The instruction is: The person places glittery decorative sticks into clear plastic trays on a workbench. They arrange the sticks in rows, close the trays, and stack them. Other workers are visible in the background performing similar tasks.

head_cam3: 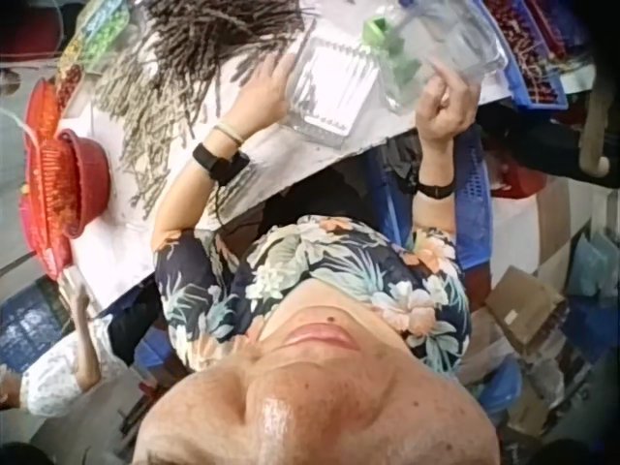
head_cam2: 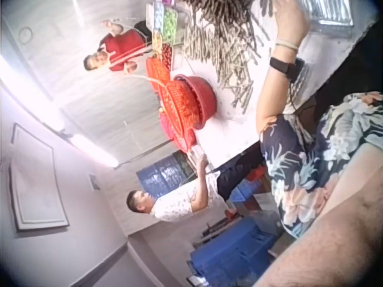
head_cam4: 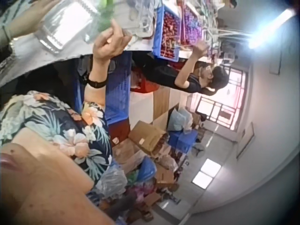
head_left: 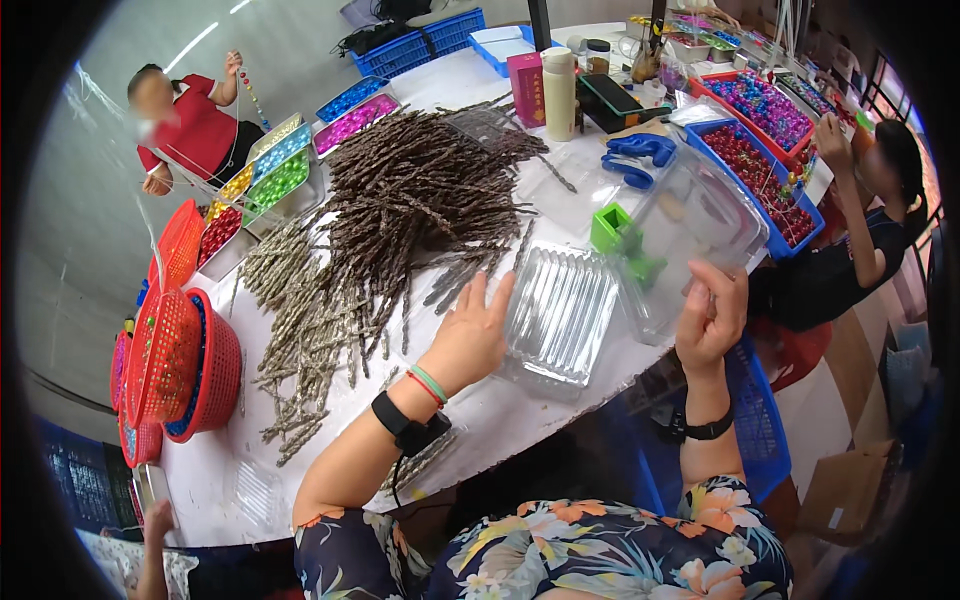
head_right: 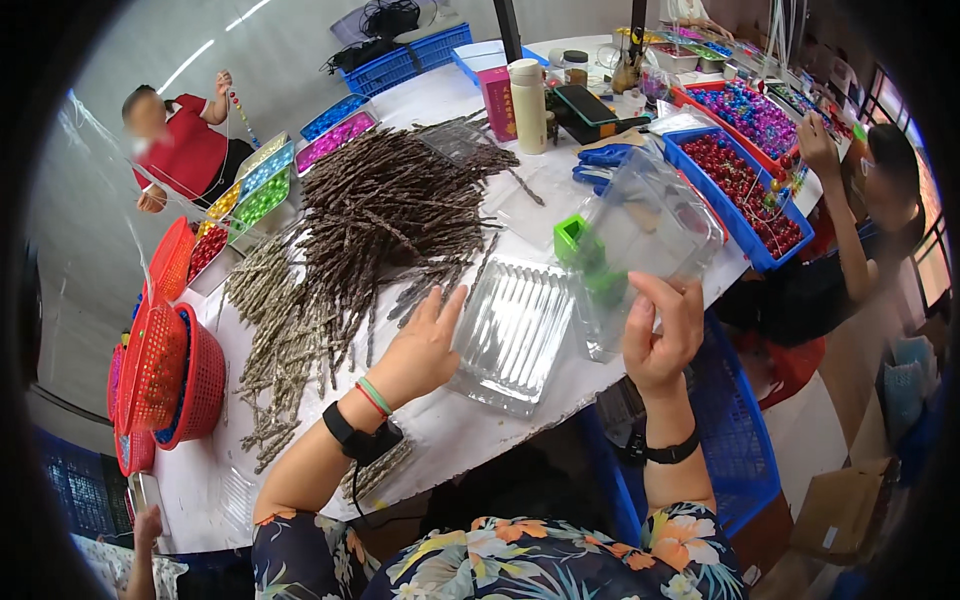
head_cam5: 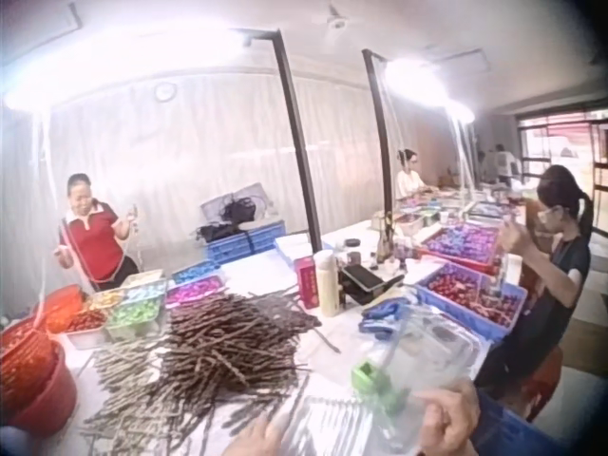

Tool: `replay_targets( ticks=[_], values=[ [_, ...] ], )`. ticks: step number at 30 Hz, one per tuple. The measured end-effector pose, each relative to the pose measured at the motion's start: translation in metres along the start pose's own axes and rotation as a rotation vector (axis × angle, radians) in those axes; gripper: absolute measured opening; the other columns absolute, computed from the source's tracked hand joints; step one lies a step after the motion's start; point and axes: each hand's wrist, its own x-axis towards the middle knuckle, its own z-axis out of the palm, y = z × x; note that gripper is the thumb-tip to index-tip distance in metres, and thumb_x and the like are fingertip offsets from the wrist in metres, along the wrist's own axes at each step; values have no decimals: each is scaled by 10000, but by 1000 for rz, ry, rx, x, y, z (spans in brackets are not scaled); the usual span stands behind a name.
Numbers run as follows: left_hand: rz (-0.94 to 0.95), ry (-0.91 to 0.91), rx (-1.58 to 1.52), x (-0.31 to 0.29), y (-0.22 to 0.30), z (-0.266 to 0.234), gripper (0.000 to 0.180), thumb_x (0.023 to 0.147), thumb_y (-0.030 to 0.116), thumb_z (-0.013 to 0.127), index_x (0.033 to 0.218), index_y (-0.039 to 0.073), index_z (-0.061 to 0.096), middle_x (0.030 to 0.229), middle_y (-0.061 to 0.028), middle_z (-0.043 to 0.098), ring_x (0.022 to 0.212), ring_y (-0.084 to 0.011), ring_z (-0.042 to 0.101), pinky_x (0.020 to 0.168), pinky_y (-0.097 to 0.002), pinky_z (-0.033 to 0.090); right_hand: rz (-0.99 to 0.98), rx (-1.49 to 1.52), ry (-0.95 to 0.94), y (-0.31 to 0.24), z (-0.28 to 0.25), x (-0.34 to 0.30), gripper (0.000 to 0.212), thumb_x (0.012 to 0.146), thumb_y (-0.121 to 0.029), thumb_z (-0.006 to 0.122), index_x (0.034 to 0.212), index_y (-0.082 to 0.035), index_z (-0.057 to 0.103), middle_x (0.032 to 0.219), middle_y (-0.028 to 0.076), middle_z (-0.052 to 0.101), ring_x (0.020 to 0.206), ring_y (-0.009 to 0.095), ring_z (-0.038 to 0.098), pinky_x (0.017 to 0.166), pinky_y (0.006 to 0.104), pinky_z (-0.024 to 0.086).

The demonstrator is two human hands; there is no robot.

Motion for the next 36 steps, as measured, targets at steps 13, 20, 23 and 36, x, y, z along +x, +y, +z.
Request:
replay_targets(
  ticks=[13, 20, 23, 36],
  values=[
    [-39, 220, 591, 17, 3, -5, 547, 870, 79, 651, 1399, -32, 562, 872, -126, 657, 772, -263, 715, 577, -309, 585, 32, 13, 13, 3, -7, -10, 199, 945, 9, 608, 1111, -14, 714, 948, 122, 644, 821, 262, 604, 710, 348, 491],
    [210, 530, 337, 68, 52, -81, 464, 922, 59, 620, 1376, 5, 542, 1036, -102, 692, 903, -274, 712, 746, -369, 585, 24, -23, 90, 5, -20, -12, 197, 952, 3, 592, 1115, -9, 702, 926, 115, 632, 785, 247, 586, 679, 348, 487],
    [264, 551, 377, 100, 42, -65, 584, 941, 130, 641, 1488, 31, 462, 1303, -196, 632, 1201, -342, 631, 991, -482, 519, 69, 27, 74, -7, -18, -8, 190, 957, 2, 586, 1108, -7, 702, 923, 113, 628, 780, 239, 588, 687, 344, 490],
    [442, 197, -769, 73, 102, -59, 836, 1066, 388, 562, 1668, 0, 131, 1708, -314, 133, 1606, -454, 102, 1287, -490, 166, 368, 964, 83, -47, 64, 38, 820, 1062, -250, 639, 1634, -21, 97, 1045, 54, 505, 853, 88, 461, 734, 255, 422]
  ],
)
